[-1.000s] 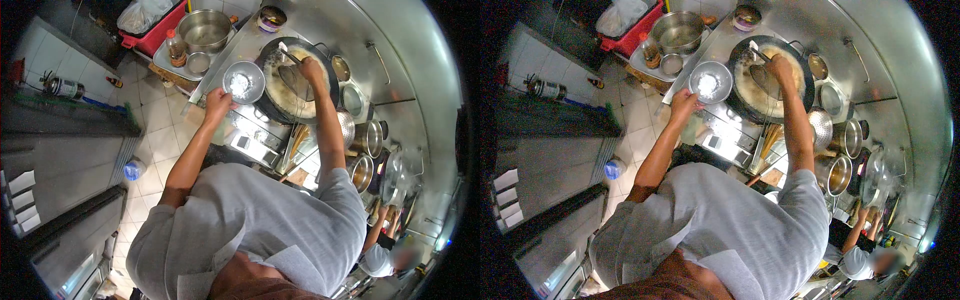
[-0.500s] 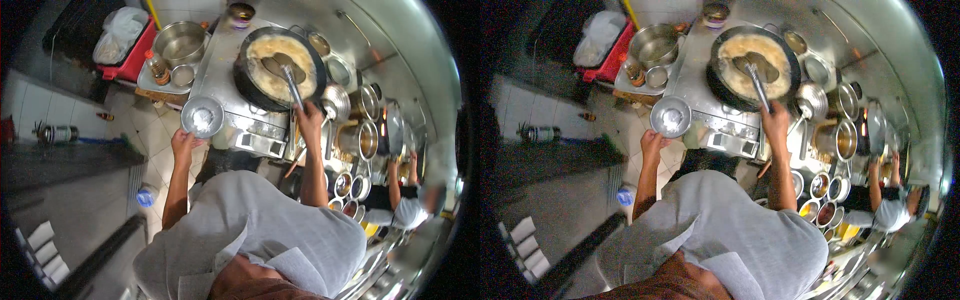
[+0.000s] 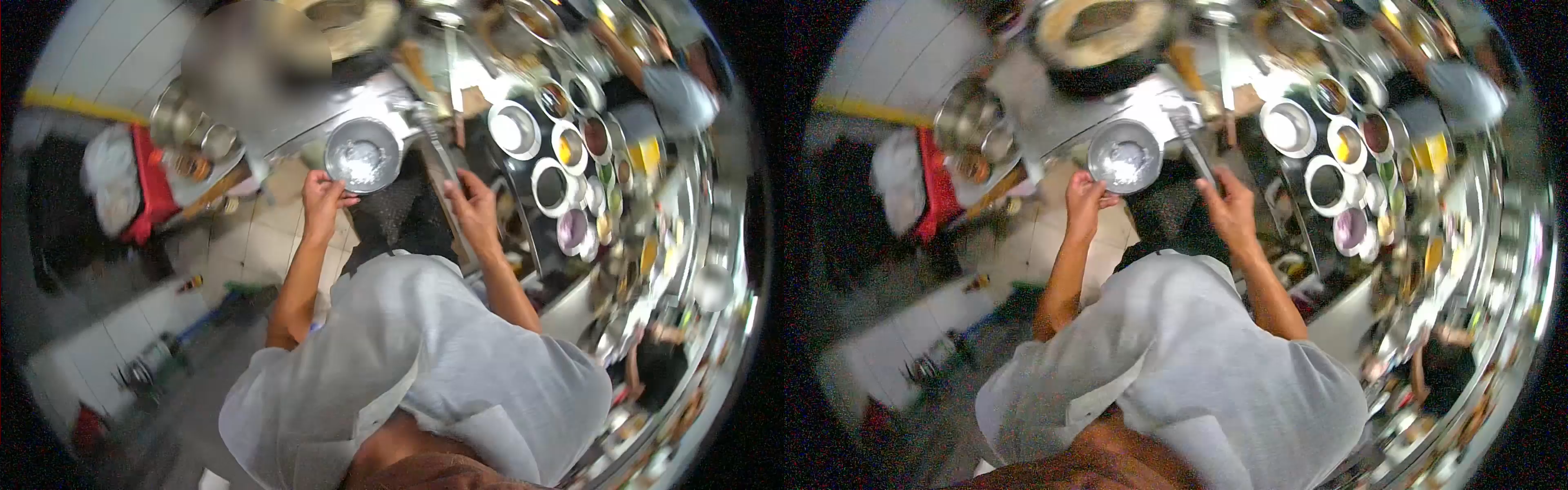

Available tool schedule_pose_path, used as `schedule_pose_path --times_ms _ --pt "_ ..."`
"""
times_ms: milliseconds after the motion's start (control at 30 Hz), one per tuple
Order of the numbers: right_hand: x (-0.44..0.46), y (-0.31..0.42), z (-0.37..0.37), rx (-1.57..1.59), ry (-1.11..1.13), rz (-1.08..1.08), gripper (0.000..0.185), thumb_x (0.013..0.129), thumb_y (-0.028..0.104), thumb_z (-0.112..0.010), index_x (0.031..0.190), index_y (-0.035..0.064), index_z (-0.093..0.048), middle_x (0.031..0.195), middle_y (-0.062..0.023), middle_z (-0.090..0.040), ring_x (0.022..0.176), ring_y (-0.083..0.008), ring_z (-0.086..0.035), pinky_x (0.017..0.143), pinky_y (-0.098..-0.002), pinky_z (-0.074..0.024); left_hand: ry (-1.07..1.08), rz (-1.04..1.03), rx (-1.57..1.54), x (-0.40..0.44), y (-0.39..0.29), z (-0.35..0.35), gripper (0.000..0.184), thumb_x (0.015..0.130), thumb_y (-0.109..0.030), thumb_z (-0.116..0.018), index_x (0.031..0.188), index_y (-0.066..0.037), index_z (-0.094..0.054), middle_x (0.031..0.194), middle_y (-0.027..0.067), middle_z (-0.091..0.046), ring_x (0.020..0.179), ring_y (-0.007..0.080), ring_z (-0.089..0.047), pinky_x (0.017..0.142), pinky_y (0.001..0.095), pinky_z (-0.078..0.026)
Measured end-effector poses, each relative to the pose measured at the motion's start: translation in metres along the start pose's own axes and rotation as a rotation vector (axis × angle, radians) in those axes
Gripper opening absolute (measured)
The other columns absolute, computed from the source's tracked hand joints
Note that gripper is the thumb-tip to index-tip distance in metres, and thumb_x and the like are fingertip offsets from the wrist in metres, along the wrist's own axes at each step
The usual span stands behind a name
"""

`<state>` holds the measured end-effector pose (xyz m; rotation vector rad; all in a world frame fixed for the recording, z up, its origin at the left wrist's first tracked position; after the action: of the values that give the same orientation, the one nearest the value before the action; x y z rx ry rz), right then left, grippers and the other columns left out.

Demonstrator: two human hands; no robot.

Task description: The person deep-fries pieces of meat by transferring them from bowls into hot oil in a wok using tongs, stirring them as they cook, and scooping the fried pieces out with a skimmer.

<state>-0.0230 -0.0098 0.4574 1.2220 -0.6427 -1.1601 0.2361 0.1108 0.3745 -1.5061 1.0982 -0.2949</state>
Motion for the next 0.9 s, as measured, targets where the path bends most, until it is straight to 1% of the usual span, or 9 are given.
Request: schedule_pose_path --times_ms 100,200,367,433,633,767,833,867,900 --pt "-0.041 -0.011 0.030 -0.222 -0.136 0.145 0.037 0.089 0.026 -0.071 0.112 -0.0019 -0.065 0.092 -0.0159 -0.070 0.077 -0.0224 -0.066 0.068 -0.0337 -0.0511 0.107 0.089 0.079 -0.006 0.017 -0.044 0.023 0.091 -0.002 -0.059 0.104 -0.002 -0.040 0.089 0.0148 -0.062 0.068 0.0202 -0.066 0.057 0.0323 -0.061" --pt "-0.085 -0.030 0.063 -0.339 -0.223 0.070 0.037 0.088 0.028 -0.069 0.113 0.0009 -0.064 0.099 -0.0225 -0.068 0.086 -0.0367 -0.067 0.074 -0.0433 -0.0534 0.263 0.174 0.164 -0.020 0.046 -0.091 0.023 0.090 0.000 -0.058 0.105 -0.001 -0.040 0.089 0.0154 -0.062 0.067 0.0202 -0.066 0.057 0.0324 -0.061" --pt "-0.146 -0.090 0.136 -0.576 -0.267 -0.209 0.034 0.088 0.025 -0.066 0.113 0.0026 -0.063 0.103 -0.0214 -0.067 0.090 -0.0395 -0.065 0.076 -0.0450 -0.0529 0.548 0.309 0.364 -0.047 0.099 -0.200 0.021 0.088 0.000 -0.059 0.101 -0.004 -0.042 0.087 0.0138 -0.063 0.066 0.0208 -0.067 0.055 0.0307 -0.060" --pt "-0.180 -0.098 0.159 -0.347 -0.557 -0.163 0.033 0.088 0.025 -0.065 0.112 0.0021 -0.064 0.104 -0.0210 -0.067 0.089 -0.0404 -0.064 0.075 -0.0456 -0.0526 0.679 0.402 0.510 -0.069 0.121 -0.241 0.022 0.086 0.000 -0.059 0.100 -0.004 -0.042 0.084 0.0134 -0.063 0.065 0.0208 -0.067 0.054 0.0298 -0.060" --pt "-0.272 -0.138 0.225 -0.103 -0.953 -0.313 0.039 0.091 0.025 -0.066 0.120 0.0005 -0.062 0.099 -0.0188 -0.069 0.082 -0.0280 -0.067 0.073 -0.0362 -0.0517 1.092 0.577 0.626 -0.168 0.216 -0.369 0.024 0.087 -0.001 -0.060 0.105 -0.001 -0.044 0.085 0.0149 -0.062 0.062 0.0215 -0.067 0.051 0.0309 -0.059" --pt "-0.304 -0.135 0.259 -0.089 -1.114 -0.325 0.032 0.091 0.020 -0.066 0.116 -0.0001 -0.064 0.097 -0.0177 -0.070 0.082 -0.0234 -0.069 0.071 -0.0331 -0.0521 1.348 0.526 0.662 -0.234 0.273 -0.428 0.025 0.089 -0.003 -0.059 0.109 -0.001 -0.043 0.089 0.0139 -0.060 0.062 0.0215 -0.066 0.052 0.0313 -0.059" --pt "-0.311 -0.137 0.268 0.025 -1.175 -0.268 0.029 0.091 0.015 -0.066 0.116 0.0006 -0.064 0.097 -0.0154 -0.071 0.081 -0.0188 -0.069 0.070 -0.0310 -0.0524 1.387 0.670 0.592 -0.255 0.271 -0.443 0.024 0.093 -0.008 -0.059 0.113 -0.003 -0.047 0.092 0.0108 -0.061 0.072 0.0201 -0.067 0.060 0.0317 -0.060" --pt "-0.311 -0.139 0.271 0.033 -1.170 -0.285 0.030 0.091 0.015 -0.068 0.115 -0.0023 -0.064 0.085 -0.0043 -0.067 0.073 -0.0071 -0.055 0.065 -0.0233 -0.0472 1.407 0.777 0.526 -0.261 0.272 -0.447 0.023 0.094 -0.011 -0.059 0.114 -0.004 -0.049 0.094 0.0090 -0.061 0.078 0.0192 -0.067 0.064 0.0322 -0.060" --pt "-0.310 -0.140 0.272 0.037 -1.169 -0.282 0.030 0.091 0.015 -0.068 0.115 -0.0023 -0.064 0.085 -0.0043 -0.067 0.073 -0.0071 -0.055 0.065 -0.0233 -0.0472 1.420 0.883 0.458 -0.263 0.273 -0.450 0.023 0.096 -0.014 -0.059 0.116 -0.006 -0.051 0.097 0.0071 -0.062 0.085 0.0184 -0.067 0.068 0.0327 -0.059"
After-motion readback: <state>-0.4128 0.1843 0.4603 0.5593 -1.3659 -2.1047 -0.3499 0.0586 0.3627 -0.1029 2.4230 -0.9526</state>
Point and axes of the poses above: each hand's wrist, its own x-axis towards the middle knuckle, its own z-axis out of the back of the hand, y = z × x, the point moved 2 cm from there along x, towards the middle knuckle
